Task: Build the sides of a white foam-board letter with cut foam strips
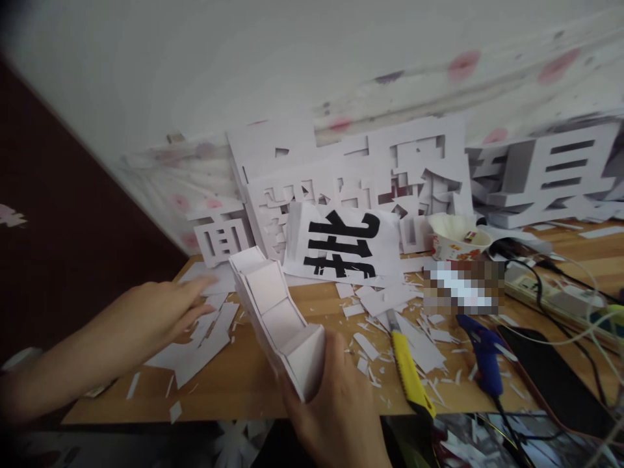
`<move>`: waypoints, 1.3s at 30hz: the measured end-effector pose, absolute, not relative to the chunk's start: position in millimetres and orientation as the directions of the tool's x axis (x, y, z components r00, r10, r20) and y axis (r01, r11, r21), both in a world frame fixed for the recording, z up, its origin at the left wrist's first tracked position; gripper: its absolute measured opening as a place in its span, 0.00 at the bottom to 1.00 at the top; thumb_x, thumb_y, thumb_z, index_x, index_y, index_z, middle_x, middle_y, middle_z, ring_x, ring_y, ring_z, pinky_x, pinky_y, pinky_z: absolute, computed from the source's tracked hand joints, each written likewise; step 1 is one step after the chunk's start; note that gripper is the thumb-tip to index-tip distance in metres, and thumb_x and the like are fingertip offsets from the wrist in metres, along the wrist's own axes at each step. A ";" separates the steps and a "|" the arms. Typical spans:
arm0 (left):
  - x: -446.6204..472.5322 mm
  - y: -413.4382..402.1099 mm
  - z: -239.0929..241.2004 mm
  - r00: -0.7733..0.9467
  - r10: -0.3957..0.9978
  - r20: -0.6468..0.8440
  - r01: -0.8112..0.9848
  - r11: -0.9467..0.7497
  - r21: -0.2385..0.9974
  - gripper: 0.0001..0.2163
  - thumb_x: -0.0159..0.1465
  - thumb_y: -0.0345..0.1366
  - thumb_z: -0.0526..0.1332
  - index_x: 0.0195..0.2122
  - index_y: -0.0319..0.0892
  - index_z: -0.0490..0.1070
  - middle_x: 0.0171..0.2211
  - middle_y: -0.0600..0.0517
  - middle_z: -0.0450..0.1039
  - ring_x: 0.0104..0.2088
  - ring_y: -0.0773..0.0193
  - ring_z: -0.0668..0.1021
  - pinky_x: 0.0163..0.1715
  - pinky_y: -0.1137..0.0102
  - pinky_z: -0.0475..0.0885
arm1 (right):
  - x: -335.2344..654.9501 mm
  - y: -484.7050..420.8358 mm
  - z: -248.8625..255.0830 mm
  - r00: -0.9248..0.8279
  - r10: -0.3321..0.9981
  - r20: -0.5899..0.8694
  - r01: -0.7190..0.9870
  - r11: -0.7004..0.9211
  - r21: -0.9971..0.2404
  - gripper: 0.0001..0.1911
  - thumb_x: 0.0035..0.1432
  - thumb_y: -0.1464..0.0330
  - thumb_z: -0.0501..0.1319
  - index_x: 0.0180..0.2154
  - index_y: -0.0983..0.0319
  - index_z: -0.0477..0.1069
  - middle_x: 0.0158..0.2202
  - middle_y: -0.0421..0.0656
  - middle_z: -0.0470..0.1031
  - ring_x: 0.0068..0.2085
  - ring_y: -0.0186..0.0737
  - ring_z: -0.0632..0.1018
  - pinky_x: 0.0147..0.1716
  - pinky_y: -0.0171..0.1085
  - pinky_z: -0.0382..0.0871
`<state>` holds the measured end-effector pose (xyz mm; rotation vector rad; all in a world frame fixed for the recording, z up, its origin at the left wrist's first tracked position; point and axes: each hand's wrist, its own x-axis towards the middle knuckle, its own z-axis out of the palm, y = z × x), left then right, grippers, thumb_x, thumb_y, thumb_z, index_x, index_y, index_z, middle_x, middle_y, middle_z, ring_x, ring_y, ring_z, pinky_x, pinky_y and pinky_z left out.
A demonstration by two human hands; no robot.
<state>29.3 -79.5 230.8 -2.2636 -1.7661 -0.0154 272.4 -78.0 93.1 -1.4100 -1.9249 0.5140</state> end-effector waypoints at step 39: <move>32.5 -64.2 220.2 0.511 0.760 0.401 0.859 -0.471 -0.203 0.12 0.69 0.30 0.54 0.35 0.43 0.78 0.28 0.51 0.74 0.30 0.62 0.72 0.30 0.68 0.68 | 274.1 -68.7 89.6 -0.152 0.921 0.359 0.676 0.362 -0.642 0.24 0.57 0.53 0.60 0.48 0.60 0.59 0.27 0.42 0.75 0.25 0.50 0.78 0.21 0.39 0.66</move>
